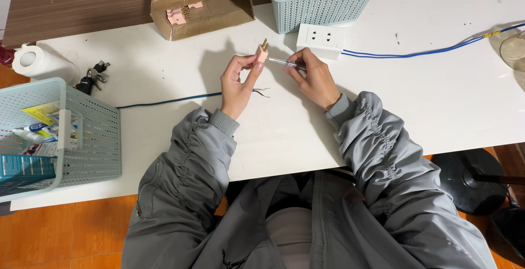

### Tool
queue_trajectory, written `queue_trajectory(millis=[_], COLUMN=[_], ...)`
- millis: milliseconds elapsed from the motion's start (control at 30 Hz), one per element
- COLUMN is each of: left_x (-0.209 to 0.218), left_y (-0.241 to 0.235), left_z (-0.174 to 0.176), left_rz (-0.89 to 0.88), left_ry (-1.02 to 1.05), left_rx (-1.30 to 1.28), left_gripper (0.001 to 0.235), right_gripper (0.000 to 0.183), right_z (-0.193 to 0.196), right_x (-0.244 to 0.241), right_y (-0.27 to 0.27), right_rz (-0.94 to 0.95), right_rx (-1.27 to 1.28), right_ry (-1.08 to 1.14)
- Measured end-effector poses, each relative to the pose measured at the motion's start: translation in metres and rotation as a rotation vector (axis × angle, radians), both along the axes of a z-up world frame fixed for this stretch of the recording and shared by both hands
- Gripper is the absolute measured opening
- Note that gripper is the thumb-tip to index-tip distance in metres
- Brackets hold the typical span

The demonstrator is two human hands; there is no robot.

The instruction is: Assembling an electrical plug by wiring it and securing the housing with a screwdriver

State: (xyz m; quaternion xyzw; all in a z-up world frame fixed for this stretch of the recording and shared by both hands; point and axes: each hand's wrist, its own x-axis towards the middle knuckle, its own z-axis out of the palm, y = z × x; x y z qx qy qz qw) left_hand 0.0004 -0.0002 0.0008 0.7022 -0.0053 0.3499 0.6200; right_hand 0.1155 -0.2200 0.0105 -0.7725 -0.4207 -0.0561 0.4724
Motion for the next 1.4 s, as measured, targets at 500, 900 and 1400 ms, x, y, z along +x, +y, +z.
queue_trajectory(millis=[500,900,1400], left_x=[0.0,0.0,-0.001], left_y=[0.001,0.001,0.0], left_z=[-0.001,-0.002,0.004], left_rz=[0.0,-0.017,-0.011], left_ry=[0.022,0.023,-0.016], left_rx=[0.001,0.0,-0.02], left_gripper=[0.026,0.026,0.026], right_gripper=[0.023,0.022,0.018], right_z=[-0.002,0.018,0.02], right_x=[0.004,-0.001,-0.005], right_y=[-0.004,-0.002,-0.001], right_rz=[-0.019,-0.021,-0.007], right_rx=[-0.009,-0.027,0.012], right_ry=[-0.027,-0.119,-0.202])
